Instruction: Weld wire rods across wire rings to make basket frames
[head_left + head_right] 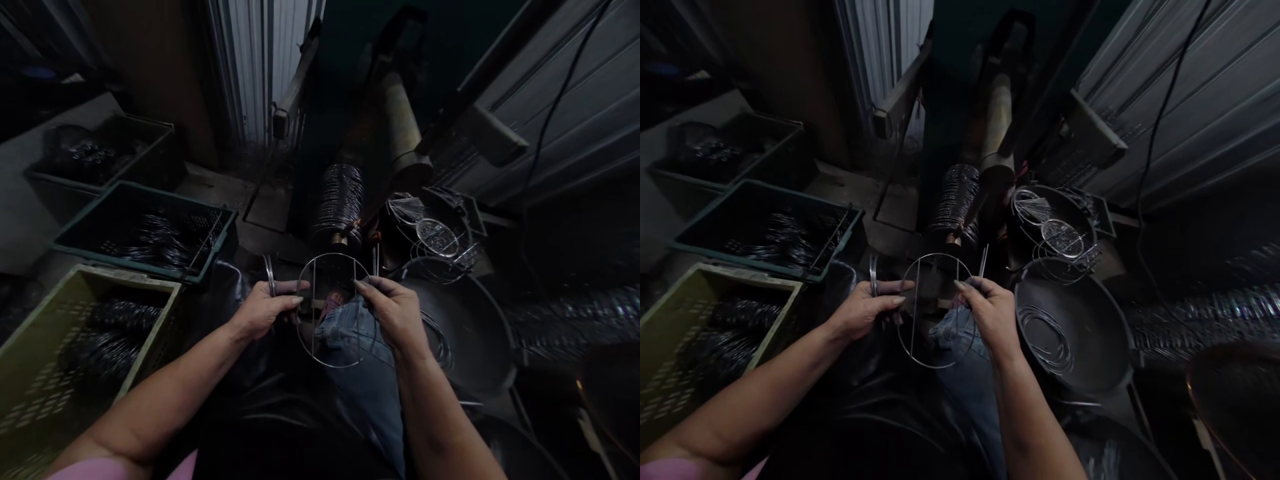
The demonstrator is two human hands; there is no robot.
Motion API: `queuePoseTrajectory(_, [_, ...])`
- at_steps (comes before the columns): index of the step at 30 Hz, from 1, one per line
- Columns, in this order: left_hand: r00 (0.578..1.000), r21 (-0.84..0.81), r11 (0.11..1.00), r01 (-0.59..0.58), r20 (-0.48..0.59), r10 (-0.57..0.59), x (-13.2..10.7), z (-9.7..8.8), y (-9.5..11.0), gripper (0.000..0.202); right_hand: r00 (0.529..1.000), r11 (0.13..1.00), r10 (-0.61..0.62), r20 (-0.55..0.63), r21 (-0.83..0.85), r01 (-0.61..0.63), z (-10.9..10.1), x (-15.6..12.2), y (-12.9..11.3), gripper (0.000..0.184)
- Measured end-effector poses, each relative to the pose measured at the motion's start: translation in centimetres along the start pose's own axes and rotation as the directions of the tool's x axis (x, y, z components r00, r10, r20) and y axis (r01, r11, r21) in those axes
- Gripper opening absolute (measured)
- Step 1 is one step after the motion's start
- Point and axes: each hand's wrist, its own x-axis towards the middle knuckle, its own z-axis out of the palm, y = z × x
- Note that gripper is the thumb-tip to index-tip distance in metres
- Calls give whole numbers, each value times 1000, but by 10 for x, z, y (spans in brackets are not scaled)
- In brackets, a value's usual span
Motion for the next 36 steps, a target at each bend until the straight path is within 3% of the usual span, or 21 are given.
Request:
queuePoseTrajectory(11, [997,-43,996,-72,-39,71,21,14,28,40,998,999,-20,-60,36,22,-1,45,-18,27])
queuePoseTrajectory(18, [993,-24,994,-106,-49,105,31,19,44,36,998,993,58,-26,103,-55,1,61,-30,31])
queuePoseTrajectory(27, [996,-74,995,-67,-62,62,27,25,55,32,986,951,162,44,260,-168,0,62,-31,31])
queuePoseTrajectory(36, [998,-45,999,-31,59,34,42,44,55,27,975,917,193,-111,374,-139,-27,33,-15,32])
